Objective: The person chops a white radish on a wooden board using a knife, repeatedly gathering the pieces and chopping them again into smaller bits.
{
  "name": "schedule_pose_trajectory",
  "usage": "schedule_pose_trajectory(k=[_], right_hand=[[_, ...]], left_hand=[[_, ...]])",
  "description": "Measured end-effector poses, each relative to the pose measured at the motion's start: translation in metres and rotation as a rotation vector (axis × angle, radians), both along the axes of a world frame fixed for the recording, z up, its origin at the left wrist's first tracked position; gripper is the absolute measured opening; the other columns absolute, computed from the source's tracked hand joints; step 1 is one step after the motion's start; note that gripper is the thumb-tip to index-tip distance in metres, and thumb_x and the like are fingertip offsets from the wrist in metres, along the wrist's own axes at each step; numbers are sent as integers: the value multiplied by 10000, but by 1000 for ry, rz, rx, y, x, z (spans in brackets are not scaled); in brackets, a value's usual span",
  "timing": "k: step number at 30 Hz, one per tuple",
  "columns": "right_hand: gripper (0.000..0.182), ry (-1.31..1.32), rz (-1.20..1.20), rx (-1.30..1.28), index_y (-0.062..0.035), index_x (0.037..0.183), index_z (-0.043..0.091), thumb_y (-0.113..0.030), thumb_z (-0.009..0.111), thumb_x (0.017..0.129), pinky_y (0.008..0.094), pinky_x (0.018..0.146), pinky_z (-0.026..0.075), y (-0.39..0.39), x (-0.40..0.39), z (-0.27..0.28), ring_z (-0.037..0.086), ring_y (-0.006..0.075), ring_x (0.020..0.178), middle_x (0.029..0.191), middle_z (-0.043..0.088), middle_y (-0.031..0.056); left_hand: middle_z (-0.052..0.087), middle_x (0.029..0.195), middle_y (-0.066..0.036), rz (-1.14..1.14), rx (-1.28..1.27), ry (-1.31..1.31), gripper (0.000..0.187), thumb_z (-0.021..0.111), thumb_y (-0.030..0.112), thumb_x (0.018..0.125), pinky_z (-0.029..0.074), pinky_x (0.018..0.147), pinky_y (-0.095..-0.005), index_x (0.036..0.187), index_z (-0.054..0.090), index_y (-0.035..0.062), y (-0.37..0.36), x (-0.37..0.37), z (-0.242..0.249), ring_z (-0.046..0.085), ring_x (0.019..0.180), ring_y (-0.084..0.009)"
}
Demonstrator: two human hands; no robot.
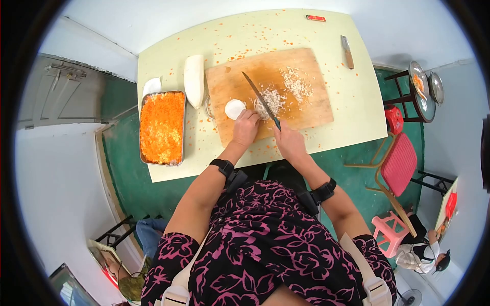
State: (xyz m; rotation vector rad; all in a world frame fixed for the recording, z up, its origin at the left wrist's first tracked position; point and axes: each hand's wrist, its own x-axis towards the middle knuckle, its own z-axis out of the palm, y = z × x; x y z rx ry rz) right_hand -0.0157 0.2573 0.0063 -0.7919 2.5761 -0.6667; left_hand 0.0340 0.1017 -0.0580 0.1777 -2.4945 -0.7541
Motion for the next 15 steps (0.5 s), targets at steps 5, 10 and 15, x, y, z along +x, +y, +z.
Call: schedule_pose_trajectory(k=[5,10,15], right_hand=[[306,14,-13,-50,-61,1094,457,-304,448,907,492,559,459,-3,3,0,595,394,621,660,600,208],[324,71,-16,-157,-87,1158,435,-296,444,911,491,556,461,0,3,10,599,383,610,662,604,204],[338,-14,14,-8,-101,1181,451,-304,452,911,487,547,448,2,4,-1,585,401,616,658,595,208]], left_hand=[[619,778,-95,64,28,-42,88,671,22,678,492,660,-342,751,623,25,0,-1,2,586,741,-271],[601,748,-97,21,6,3,90,654,25,680,491,674,-338,756,606,18,0,0,0,580,750,-267],[603,777,-102,-13,-13,16,82,645,11,680,492,684,-344,754,609,7,-1,0,0,579,766,-270]])
